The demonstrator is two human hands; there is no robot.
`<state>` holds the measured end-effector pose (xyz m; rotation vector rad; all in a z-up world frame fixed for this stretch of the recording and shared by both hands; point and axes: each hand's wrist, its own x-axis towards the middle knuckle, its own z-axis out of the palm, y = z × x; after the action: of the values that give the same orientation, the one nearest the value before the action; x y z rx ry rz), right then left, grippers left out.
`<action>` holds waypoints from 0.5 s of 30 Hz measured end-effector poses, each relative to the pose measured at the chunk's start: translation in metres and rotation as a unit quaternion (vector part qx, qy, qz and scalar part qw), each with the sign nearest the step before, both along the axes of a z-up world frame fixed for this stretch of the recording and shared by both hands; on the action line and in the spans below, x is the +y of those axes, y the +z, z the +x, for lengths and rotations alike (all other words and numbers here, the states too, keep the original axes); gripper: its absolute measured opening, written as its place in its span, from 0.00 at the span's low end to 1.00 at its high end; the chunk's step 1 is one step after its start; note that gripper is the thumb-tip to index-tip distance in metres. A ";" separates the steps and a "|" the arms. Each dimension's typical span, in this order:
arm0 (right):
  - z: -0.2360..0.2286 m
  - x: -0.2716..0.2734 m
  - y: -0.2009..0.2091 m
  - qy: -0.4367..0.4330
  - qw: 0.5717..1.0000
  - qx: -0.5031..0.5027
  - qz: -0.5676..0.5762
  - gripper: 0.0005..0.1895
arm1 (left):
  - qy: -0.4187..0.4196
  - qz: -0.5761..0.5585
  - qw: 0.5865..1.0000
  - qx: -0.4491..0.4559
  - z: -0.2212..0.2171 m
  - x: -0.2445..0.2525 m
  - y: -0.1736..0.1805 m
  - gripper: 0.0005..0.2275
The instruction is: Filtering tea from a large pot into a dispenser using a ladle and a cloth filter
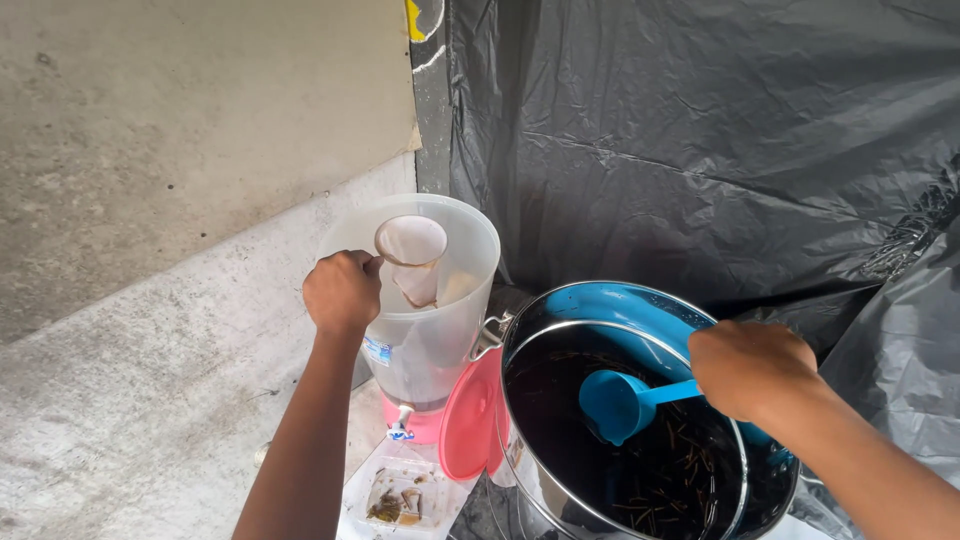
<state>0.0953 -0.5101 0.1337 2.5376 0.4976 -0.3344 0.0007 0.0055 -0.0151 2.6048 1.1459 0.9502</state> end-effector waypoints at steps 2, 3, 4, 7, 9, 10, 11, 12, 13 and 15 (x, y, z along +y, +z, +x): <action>0.001 0.001 -0.002 0.003 1.000 0.000 0.002 0.17 | -0.002 0.009 1.000 -0.003 0.001 0.003 -0.003 0.20; 0.002 0.001 -0.003 0.006 1.000 0.000 0.005 0.17 | -0.003 0.017 1.000 -0.007 0.002 0.004 -0.005 0.21; 0.003 0.001 -0.006 0.006 1.000 -0.001 0.005 0.17 | -0.003 0.017 1.000 -0.008 0.002 0.005 -0.005 0.21; 0.002 0.001 -0.011 0.013 1.000 0.005 0.015 0.18 | 0.000 0.014 1.000 -0.006 0.001 0.005 -0.003 0.22; -0.004 0.004 -0.008 0.012 1.000 0.015 0.020 0.19 | -0.004 -0.002 1.000 -0.006 0.000 0.003 -0.001 0.21; -0.005 0.005 -0.008 0.012 1.000 0.015 0.020 0.19 | -0.004 -0.002 1.000 -0.006 0.000 0.003 -0.001 0.21; -0.006 0.006 -0.009 0.006 0.999 0.022 0.025 0.19 | -0.004 -0.002 1.000 -0.005 0.000 0.003 0.000 0.21; -0.007 0.007 -0.010 0.001 0.999 0.028 0.031 0.19 | -0.004 -0.001 1.000 -0.004 -0.001 0.003 0.000 0.21; -0.007 0.006 -0.013 0.000 0.999 0.029 0.031 0.19 | -0.004 -0.001 1.000 -0.003 -0.001 0.002 0.000 0.21; -0.007 0.006 -0.017 0.017 0.999 0.031 0.036 0.16 | -0.004 -0.007 1.000 0.003 -0.001 0.001 0.002 0.20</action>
<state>0.0885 -0.5038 0.1171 2.5920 0.5852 -0.3908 -0.0006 0.0065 -0.0133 2.5998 1.1394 0.9310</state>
